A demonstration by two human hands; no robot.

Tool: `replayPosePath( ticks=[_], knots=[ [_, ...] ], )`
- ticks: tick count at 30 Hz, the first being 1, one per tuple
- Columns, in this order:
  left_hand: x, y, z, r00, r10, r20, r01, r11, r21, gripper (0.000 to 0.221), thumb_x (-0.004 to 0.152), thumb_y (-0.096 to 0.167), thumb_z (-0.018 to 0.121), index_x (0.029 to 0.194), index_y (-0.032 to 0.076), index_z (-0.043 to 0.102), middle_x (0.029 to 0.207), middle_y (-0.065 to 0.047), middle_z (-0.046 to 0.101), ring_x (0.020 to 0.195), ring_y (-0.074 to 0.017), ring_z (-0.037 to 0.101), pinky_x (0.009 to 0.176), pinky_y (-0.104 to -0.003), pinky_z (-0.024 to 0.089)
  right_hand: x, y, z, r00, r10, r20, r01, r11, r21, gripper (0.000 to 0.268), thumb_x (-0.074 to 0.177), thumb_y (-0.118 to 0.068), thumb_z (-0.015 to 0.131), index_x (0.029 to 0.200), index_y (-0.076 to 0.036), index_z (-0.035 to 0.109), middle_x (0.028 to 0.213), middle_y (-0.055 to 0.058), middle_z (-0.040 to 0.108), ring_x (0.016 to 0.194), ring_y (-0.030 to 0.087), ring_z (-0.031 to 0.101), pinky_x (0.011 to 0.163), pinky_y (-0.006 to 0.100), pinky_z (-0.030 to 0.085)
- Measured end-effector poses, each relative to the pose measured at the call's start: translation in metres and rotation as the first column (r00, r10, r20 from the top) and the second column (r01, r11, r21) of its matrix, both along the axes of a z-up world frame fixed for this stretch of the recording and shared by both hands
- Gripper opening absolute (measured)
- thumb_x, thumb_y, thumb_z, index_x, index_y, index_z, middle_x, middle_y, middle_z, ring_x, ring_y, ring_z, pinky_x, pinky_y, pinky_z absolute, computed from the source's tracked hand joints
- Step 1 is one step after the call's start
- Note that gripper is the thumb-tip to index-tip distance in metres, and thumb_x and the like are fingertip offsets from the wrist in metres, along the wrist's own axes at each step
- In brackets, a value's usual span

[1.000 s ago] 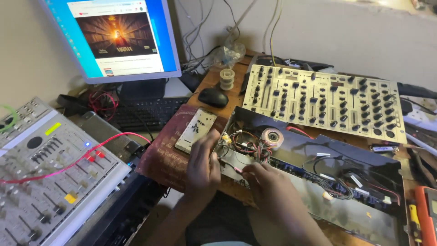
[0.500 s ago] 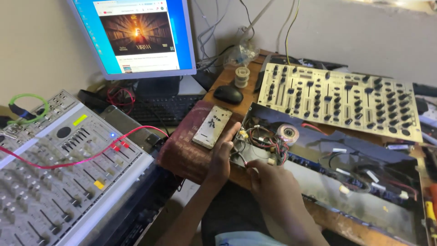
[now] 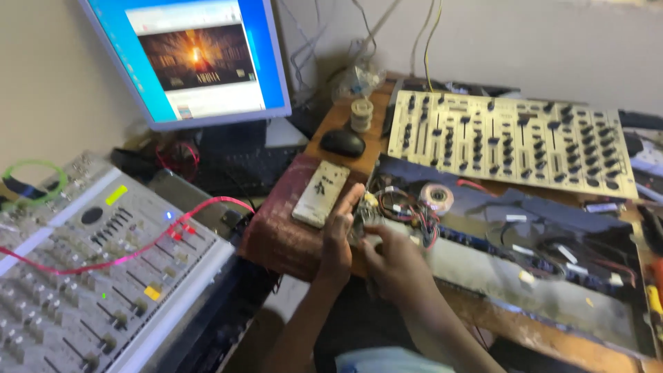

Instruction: Disconnecting internal wire harnesses and cables from an electronic mixer during disassembly.

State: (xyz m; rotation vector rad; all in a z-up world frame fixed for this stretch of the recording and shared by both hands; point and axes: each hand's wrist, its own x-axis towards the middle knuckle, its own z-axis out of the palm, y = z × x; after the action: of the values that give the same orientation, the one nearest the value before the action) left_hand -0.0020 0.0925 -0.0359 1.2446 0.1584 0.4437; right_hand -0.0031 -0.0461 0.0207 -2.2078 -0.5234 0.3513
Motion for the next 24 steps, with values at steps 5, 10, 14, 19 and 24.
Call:
replayPosePath(
  ticks=[5,10,14,19,24],
  knots=[
    [0.009,0.006,-0.019,0.996,-0.015,0.092,0.016,1.000,-0.016,0.072,0.094,0.031,0.042,0.156,-0.004,0.054,0.162,-0.023,0.057,0.152,-0.0320,0.053,0.124,-0.044,0.044,-0.007,0.013,-0.005,0.999,-0.037,0.018,0.038,0.996,-0.085,0.032,0.093,-0.031,0.062,0.115,-0.018,0.081,0.098,0.010,0.086,0.097,0.027,0.081,0.081,0.043,0.056],
    [0.001,0.002,-0.016,0.997,-0.041,0.069,0.039,0.999,0.023,0.072,0.096,0.031,0.038,0.157,-0.004,0.052,0.164,-0.023,0.055,0.155,-0.0312,0.050,0.127,-0.044,0.039,-0.012,0.013,0.003,0.996,-0.070,0.049,0.073,0.996,-0.051,0.023,0.093,-0.027,0.058,0.097,-0.017,0.079,0.082,0.012,0.082,0.077,0.029,0.079,0.072,0.044,0.054],
    [0.011,0.006,-0.015,0.995,0.023,0.096,-0.024,1.000,0.009,0.069,0.098,0.035,0.040,0.154,-0.002,0.057,0.160,-0.020,0.060,0.152,-0.0289,0.054,0.126,-0.042,0.041,-0.010,0.015,0.016,1.000,0.001,-0.015,-0.003,0.993,-0.122,0.022,0.095,-0.030,0.058,0.089,-0.021,0.077,0.076,0.004,0.081,0.078,0.017,0.081,0.071,0.040,0.052],
    [-0.001,0.002,-0.002,0.997,-0.071,0.036,0.071,0.997,-0.018,0.077,0.094,0.039,0.037,0.159,-0.002,0.049,0.168,-0.021,0.051,0.158,-0.0308,0.045,0.128,-0.044,0.036,-0.003,0.010,0.010,0.999,-0.032,-0.002,0.032,0.995,-0.098,0.034,0.096,-0.033,0.063,0.122,-0.018,0.079,0.078,0.010,0.081,0.073,0.026,0.076,0.071,0.041,0.052],
    [0.007,0.000,-0.020,0.999,0.003,0.046,0.002,0.993,-0.116,0.071,0.099,0.039,0.042,0.156,-0.001,0.054,0.162,-0.019,0.058,0.151,-0.0270,0.054,0.126,-0.041,0.043,0.010,-0.006,-0.015,0.997,0.054,-0.058,-0.059,0.994,-0.090,0.017,0.086,-0.027,0.061,0.069,-0.027,0.064,0.056,-0.006,0.064,0.060,0.005,0.059,0.061,0.032,0.044]
  ],
)
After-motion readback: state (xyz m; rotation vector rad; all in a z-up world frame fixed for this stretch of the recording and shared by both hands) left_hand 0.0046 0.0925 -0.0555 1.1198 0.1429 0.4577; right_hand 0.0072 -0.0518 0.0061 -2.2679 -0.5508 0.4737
